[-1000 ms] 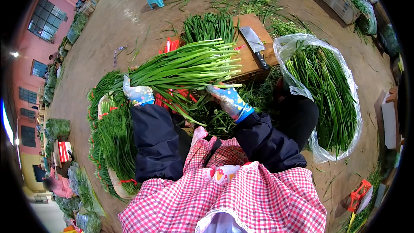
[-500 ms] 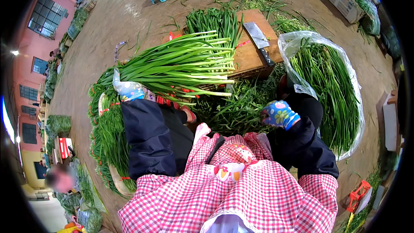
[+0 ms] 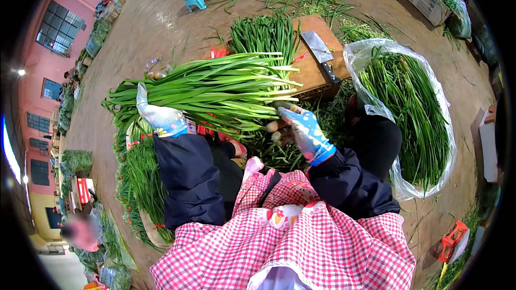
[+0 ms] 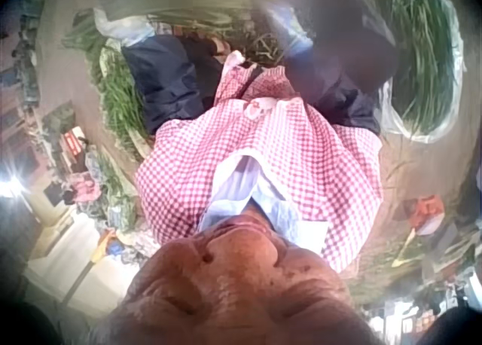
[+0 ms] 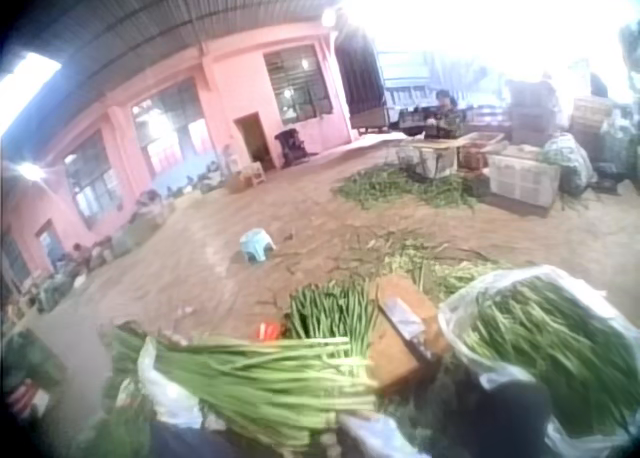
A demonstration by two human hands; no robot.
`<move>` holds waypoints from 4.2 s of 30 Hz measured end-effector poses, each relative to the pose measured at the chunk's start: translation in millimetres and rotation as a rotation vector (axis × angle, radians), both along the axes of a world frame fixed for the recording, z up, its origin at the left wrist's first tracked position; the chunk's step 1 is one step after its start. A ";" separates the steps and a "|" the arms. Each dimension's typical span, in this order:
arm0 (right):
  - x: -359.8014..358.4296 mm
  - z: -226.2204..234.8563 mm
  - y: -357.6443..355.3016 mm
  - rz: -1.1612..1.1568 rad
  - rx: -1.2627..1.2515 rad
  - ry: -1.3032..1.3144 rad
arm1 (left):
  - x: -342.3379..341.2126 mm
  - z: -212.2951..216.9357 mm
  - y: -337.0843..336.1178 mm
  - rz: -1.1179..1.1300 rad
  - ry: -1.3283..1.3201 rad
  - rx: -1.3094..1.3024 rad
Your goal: The person gathers green onions from a large bag, aligns them into bundles, and secures them with red rubber bands. The person places the finished bundles on a wooden board next to a cleaver.
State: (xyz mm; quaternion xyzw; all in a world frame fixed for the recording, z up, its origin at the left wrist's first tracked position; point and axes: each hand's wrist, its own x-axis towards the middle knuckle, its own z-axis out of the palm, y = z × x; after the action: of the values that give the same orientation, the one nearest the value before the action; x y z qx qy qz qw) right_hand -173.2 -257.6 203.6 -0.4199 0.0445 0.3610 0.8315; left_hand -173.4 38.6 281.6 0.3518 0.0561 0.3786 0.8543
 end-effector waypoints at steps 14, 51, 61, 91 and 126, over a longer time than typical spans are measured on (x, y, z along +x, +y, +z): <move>-6.1 -47.8 45.9 0.057 0.574 0.188 | 8.4 -34.5 38.1 -0.060 -0.036 -0.014; 19.0 -68.5 -23.4 0.215 0.026 -0.252 | 7.5 -24.0 23.9 -0.350 -0.155 -0.007; 22.4 -25.9 -45.7 -0.010 -0.701 -1.275 | 0.8 -23.9 29.9 -0.356 -0.156 0.018; -5.5 7.2 -28.1 0.154 0.158 -0.001 | -5.1 -31.1 32.6 -0.487 -0.268 -0.085; 33.9 -26.5 -9.1 0.041 0.040 -0.908 | 8.9 -10.3 34.8 -0.712 -0.186 -0.130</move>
State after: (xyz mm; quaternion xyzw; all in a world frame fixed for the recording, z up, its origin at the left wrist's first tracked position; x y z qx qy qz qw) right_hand -139.3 -266.7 177.1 -0.5205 -0.3398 0.1578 0.7673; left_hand -164.5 73.4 271.3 0.2583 -0.1238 0.0839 0.9544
